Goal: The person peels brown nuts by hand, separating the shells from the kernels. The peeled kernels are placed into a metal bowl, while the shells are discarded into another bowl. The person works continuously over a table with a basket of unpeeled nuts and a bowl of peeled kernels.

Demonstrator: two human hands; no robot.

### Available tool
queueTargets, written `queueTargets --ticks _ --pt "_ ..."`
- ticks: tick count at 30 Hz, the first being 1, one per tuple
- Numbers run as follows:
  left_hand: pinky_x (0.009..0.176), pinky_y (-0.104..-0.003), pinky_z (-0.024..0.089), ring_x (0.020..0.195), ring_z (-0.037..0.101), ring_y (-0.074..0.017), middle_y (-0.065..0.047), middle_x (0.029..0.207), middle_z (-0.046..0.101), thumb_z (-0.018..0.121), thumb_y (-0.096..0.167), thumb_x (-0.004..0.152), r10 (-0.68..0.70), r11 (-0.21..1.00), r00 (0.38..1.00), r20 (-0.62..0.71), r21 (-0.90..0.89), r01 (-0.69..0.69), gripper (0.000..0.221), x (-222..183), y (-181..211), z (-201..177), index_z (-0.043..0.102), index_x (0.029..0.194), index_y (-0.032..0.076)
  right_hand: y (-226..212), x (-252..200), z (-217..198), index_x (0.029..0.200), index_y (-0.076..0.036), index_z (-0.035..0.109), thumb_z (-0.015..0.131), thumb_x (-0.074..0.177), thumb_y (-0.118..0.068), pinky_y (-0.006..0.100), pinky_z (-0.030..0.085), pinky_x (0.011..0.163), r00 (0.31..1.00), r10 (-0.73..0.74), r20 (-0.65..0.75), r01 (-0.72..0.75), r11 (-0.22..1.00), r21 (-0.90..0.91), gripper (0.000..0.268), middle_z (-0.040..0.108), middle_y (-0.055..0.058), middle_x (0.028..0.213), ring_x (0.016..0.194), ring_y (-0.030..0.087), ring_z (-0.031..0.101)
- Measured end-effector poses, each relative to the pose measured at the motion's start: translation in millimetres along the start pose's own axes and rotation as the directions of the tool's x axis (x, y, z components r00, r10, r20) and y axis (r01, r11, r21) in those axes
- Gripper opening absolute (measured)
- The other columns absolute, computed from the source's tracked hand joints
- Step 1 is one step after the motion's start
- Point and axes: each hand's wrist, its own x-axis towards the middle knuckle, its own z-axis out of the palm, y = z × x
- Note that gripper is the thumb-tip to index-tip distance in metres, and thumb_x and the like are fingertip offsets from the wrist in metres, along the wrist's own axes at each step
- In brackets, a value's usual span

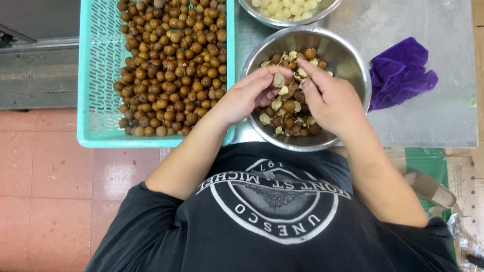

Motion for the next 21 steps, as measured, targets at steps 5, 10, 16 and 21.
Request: queueTargets --ticks 5,10,16,21 --pt "0.075 -0.019 0.038 0.089 0.046 -0.005 0.006 0.103 0.055 0.047 0.027 0.114 0.063 0.997 0.997 -0.037 0.041 -0.061 0.032 0.4 -3.9 7.4 0.057 0.138 0.009 -10.1 -11.8 -5.8 0.139 -0.008 0.059 0.062 0.099 -0.015 0.039 0.053 0.07 0.995 -0.095 -0.031 0.096 0.994 0.051 0.04 0.071 0.016 0.083 0.078 0.032 0.07" --pt "0.088 -0.021 0.044 0.098 0.05 -0.0057 0.004 0.114 0.058 0.05 0.021 0.115 0.265 0.952 0.964 -0.008 0.161 -0.261 0.033 -3.0 4.1 16.8 0.055 0.145 0.007 -5.3 -11.1 8.1 0.116 0.002 0.059 0.063 0.101 -0.005 0.026 0.051 0.067 1.0 -0.018 -0.016 0.023 0.898 0.438 0.017 0.069 0.008 0.087 0.077 0.011 0.064" --pt "0.115 -0.03 0.044 0.129 0.056 -0.0139 -0.006 0.139 0.061 0.05 0.015 0.113 0.389 0.846 0.921 -0.024 0.405 -0.347 0.033 -10.7 11.2 30.5 0.055 0.144 0.003 4.3 -8.8 16.0 0.114 0.003 0.068 0.061 0.101 -0.002 0.021 0.05 0.06 0.996 0.094 0.003 -0.081 0.839 0.537 0.016 0.073 0.005 0.09 0.068 0.006 0.062" --pt "0.112 -0.031 0.048 0.126 0.061 -0.0175 -0.009 0.136 0.063 0.052 0.012 0.112 0.497 0.717 0.867 -0.045 0.585 -0.38 0.03 -11.0 18.0 40.8 0.057 0.14 0.004 -2.9 -7.0 19.2 0.112 0.003 0.069 0.061 0.101 -0.003 0.022 0.05 0.059 0.995 0.089 -0.034 -0.056 0.833 0.55 0.015 0.074 0.005 0.09 0.067 0.006 0.062"
